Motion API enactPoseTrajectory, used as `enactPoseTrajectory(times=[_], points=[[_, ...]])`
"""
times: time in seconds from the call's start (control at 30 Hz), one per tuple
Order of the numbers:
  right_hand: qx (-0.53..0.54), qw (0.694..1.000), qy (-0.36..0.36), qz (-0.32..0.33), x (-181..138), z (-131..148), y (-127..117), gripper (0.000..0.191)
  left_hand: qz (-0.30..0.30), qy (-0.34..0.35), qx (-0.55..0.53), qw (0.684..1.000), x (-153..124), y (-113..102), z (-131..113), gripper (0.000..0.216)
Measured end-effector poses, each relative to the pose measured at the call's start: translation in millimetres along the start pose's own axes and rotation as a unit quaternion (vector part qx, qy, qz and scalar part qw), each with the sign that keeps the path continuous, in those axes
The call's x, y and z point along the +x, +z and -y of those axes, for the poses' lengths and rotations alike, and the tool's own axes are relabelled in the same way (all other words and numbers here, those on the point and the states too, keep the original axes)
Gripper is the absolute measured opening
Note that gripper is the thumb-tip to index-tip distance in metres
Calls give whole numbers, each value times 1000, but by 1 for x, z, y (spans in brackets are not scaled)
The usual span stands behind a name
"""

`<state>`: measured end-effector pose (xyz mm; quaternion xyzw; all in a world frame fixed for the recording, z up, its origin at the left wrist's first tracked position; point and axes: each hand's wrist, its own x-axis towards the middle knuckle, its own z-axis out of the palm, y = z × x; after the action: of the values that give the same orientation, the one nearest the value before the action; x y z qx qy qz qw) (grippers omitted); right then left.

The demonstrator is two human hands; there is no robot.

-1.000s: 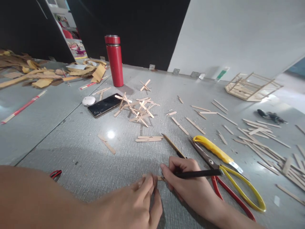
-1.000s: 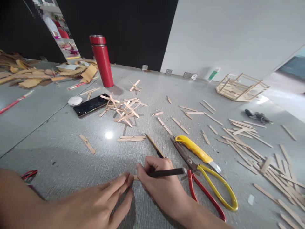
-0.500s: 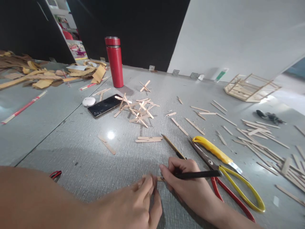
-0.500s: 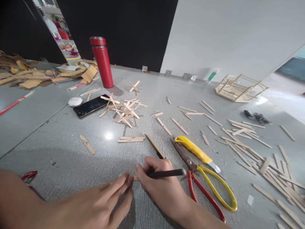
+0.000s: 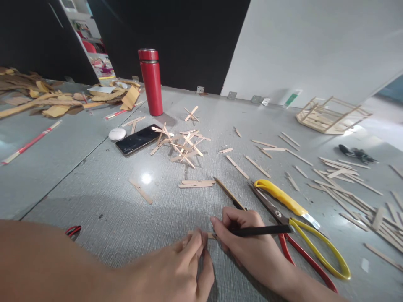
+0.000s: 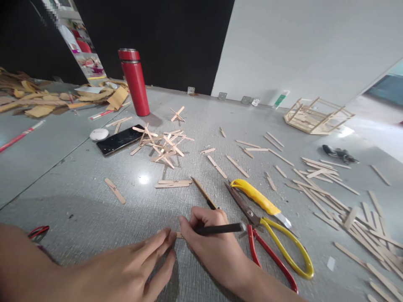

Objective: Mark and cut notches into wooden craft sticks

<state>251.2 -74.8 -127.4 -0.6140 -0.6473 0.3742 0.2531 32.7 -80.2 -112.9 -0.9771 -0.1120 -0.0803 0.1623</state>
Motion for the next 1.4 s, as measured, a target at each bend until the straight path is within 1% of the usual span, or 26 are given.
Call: enactPoseTrajectory(times=[0.1, 0.47, 0.67, 0.8, 1.07, 1.23, 1.4], points=[[-1, 1000, 3, 4, -1, -2, 0, 45, -1, -3, 0, 1000, -1, 2, -1, 30], [-46, 998, -39, -10, -2, 4, -1, 42, -9, -1, 3, 1000, 1, 0, -1, 32], [-53, 997, -46, -13, -2, 3, -2, 41, -3, -1, 8, 1000, 3, 1, -1, 30], [-56, 997, -54, -15, -2, 4, -2, 40, -11, -3, 5, 1000, 1, 1, -1, 29], [-58, 996, -63, -19, -3, -1, -2, 42, -6, -11, 5, 1000, 0, 3, -2, 31], [-56, 995, -72, -34, -5, -4, -2, 43, -29, -12, 6, 999, 1, 5, -2, 32], [-33, 995, -76, -53, -7, -5, 0, 42, -14, -25, -10, 1000, 2, 0, -3, 34]])
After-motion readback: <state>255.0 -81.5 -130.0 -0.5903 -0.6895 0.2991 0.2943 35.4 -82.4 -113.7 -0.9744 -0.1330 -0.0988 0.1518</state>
